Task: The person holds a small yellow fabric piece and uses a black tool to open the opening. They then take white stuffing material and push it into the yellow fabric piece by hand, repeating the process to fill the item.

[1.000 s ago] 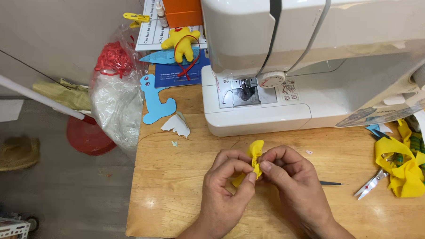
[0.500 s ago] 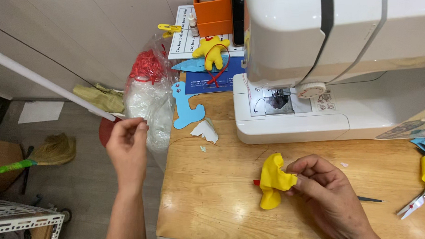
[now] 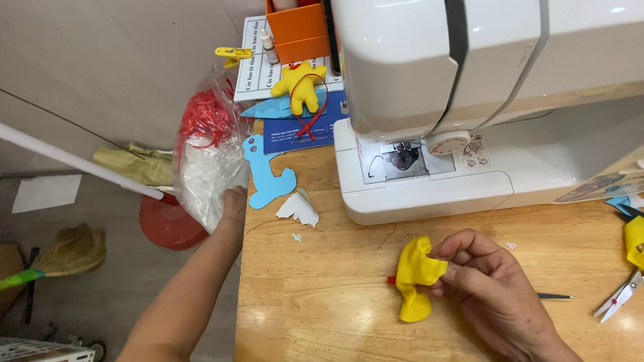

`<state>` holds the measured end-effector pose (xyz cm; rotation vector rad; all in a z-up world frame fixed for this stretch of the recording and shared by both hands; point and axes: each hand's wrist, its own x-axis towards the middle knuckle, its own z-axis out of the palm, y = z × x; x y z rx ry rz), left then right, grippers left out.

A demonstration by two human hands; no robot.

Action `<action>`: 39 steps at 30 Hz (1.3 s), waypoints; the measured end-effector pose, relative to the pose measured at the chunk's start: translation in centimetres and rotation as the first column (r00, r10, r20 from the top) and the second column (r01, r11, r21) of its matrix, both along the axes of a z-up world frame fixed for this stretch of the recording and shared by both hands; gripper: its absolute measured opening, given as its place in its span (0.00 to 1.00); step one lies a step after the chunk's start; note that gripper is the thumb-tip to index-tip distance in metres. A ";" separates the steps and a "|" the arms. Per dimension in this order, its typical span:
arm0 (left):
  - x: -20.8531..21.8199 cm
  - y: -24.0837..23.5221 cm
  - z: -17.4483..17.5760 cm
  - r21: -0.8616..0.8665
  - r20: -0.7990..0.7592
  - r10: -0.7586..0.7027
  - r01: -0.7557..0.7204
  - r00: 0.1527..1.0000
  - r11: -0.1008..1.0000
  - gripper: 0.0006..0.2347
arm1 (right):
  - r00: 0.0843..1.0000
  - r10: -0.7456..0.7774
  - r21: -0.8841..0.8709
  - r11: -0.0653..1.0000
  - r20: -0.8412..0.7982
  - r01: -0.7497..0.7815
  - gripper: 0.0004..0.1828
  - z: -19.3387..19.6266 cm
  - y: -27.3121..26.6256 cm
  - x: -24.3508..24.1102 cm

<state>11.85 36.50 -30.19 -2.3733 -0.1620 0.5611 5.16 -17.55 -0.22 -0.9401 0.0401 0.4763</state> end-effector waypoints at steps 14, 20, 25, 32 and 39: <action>1.0 -6.5 8.6 -0.908 0.099 0.529 -0.141 0.843 0.395 0.09 | 0.999 0.026 -0.033 0.999 -0.039 -0.027 0.07 0.0 -0.4 0.1; 3.0 -8.4 10.4 -0.991 -0.082 0.686 0.012 0.723 -0.131 0.09 | 0.999 0.003 -0.051 0.999 -0.051 -0.006 0.08 -0.5 -0.6 0.4; 4.0 -8.2 11.3 -0.831 -0.307 0.722 0.195 0.620 -0.521 0.10 | 0.999 0.008 -0.030 0.999 -0.054 -0.009 0.08 -0.5 -0.5 0.5; 1.8 -6.7 12.8 -0.357 -0.618 0.607 0.510 0.499 -0.783 0.11 | 0.996 0.044 -0.035 0.998 -0.083 -0.047 0.07 -1.2 -0.5 0.6; 0.5 -9.0 16.9 -0.576 -0.580 0.794 0.597 0.184 -0.559 0.07 | 0.998 0.045 -0.015 0.999 -0.034 -0.046 0.07 -1.0 -0.6 0.5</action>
